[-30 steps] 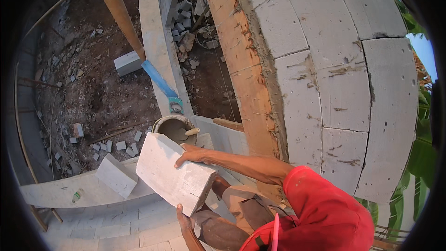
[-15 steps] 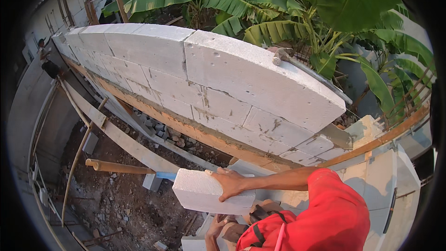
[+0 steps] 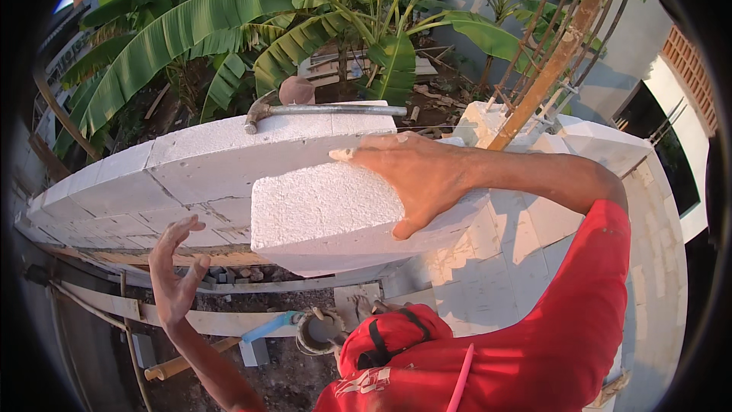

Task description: The person measures and cuts a white block using a tape measure and hand saw. They then apply mortar to the block and place it on a curved wall, adjusting its position to fit.

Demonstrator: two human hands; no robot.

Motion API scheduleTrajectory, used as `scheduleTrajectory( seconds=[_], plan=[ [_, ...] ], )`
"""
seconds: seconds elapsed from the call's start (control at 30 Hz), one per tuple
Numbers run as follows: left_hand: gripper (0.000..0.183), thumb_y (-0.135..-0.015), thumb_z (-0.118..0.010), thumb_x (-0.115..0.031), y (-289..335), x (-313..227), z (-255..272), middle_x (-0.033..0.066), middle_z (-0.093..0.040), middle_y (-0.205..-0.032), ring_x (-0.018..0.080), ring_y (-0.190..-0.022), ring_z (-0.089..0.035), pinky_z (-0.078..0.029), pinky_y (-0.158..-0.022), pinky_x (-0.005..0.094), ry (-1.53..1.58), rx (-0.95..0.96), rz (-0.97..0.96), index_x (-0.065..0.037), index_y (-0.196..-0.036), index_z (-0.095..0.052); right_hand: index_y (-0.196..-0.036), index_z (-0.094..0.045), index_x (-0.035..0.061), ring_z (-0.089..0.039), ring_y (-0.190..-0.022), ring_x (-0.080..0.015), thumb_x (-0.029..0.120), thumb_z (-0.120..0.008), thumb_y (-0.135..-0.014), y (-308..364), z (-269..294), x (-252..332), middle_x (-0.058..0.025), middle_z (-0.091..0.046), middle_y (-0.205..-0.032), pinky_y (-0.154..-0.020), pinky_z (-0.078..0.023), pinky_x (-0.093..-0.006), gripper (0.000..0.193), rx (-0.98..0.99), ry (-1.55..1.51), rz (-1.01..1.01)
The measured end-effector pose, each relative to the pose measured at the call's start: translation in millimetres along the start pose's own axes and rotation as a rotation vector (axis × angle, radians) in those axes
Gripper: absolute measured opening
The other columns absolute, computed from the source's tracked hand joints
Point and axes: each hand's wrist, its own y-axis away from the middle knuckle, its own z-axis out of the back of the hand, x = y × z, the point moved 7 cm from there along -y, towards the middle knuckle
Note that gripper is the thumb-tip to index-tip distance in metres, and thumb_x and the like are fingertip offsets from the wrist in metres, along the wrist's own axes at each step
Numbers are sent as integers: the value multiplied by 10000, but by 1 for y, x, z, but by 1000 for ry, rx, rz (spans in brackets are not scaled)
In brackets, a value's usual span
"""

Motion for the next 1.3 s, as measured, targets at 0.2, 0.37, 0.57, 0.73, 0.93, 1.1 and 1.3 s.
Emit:
scheduleTrajectory(
  seconds=[0.2,0.37,0.57,0.73,0.93,1.1,1.3],
  plan=[
    [509,-858,-748,-200,-207,4,-111,117,-614,-1344,349,-1265,-551,-420,-1099,473,-289,155,-278,-93,-1341,-629,-1524,-399,23,-574,-1226,-391,492,-837,-479,49,172,-38,-239,-559,-1351,-1033,-468,-488,1226,-205,289,-94],
    [413,-877,-724,-198,-239,32,-169,113,-647,-1248,342,-1222,-574,-429,-1083,447,-543,186,-383,-133,-1282,-680,-1526,-417,117,-589,-1210,-394,529,-829,-460,67,236,-97,-209,-564,-1359,-1033,-479,-502,1214,-299,346,-250],
    [312,-876,-709,-150,-238,69,-145,101,-672,-1189,321,-1177,-603,-488,-1010,429,-417,215,-263,-122,-1186,-732,-1511,-413,151,-574,-1239,-371,459,-826,-447,64,228,-164,-174,-567,-1365,-1094,-441,-510,1181,-302,457,-189],
    [299,-888,-716,-141,-230,96,-91,128,-667,-1222,340,-1137,-630,-521,-969,440,-486,209,-175,-125,-1186,-741,-1512,-397,147,-548,-1271,-366,371,-836,-426,66,203,-205,-158,-559,-1384,-1135,-406,-514,1192,-222,382,-314],
    [315,-899,-721,-153,-225,121,-77,135,-654,-1262,346,-1156,-628,-517,-984,447,-473,173,-67,-133,-1213,-730,-1529,-374,125,-504,-1324,-379,324,-856,-394,86,190,-231,-170,-523,-1442,-1188,-359,-507,1249,-176,410,-448],
    [322,-901,-717,-131,-223,122,-78,113,-660,-1221,337,-1122,-638,-520,-970,438,-470,126,-90,-134,-1223,-723,-1532,-380,112,-482,-1349,-389,319,-861,-395,104,181,-244,-178,-509,-1461,-1198,-349,-498,1252,-180,388,-488],
    [319,-895,-701,-74,-224,121,-81,103,-668,-1175,310,-1085,-657,-518,-946,408,-384,135,-94,-85,-1214,-712,-1539,-376,93,-494,-1347,-381,407,-853,-405,113,157,-259,-190,-511,-1462,-1165,-364,-514,1269,-98,319,-531]
  ],
)
